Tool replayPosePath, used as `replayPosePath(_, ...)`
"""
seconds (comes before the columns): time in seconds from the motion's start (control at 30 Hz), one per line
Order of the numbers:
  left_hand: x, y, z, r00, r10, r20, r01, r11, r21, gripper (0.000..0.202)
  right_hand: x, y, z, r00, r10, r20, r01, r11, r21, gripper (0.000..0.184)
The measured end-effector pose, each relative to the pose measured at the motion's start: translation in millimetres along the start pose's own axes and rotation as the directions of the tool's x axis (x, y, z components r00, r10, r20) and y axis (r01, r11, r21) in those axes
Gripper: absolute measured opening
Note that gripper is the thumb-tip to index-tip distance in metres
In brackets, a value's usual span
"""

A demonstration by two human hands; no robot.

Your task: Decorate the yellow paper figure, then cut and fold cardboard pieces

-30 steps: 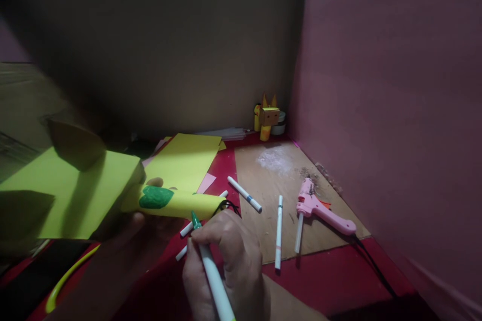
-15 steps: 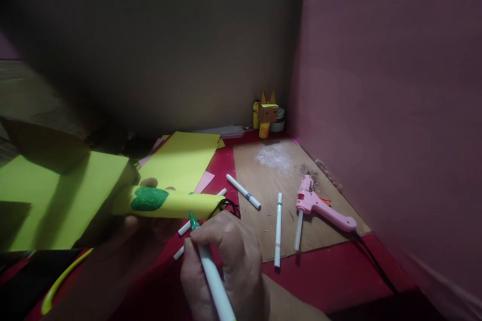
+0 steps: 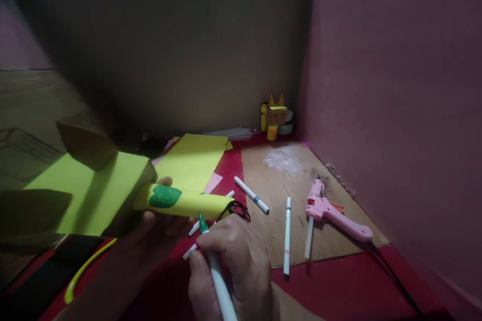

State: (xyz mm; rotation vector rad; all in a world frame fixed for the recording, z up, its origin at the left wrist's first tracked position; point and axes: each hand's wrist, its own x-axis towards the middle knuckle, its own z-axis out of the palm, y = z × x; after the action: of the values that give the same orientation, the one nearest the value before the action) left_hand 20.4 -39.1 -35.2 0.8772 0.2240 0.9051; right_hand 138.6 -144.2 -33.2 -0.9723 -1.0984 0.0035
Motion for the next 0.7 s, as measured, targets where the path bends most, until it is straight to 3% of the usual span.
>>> replayPosePath(0.33, -5, 5, -0.6, 0.998, -0.056, 0.022, 0.056, 0.998, -0.019, 0.04, -4, -2, 0, 0.991, 0.104, -0.081, -0.111, 0.991, -0.078, 0.016)
replayPosePath(0.7, -11, 6, 9.2, 1.0, -0.026, -0.012, 0.026, 1.0, -0.019, 0.04, 3, 0, -5, 0.998, 0.018, 0.066, -0.013, 0.998, -0.067, 0.018)
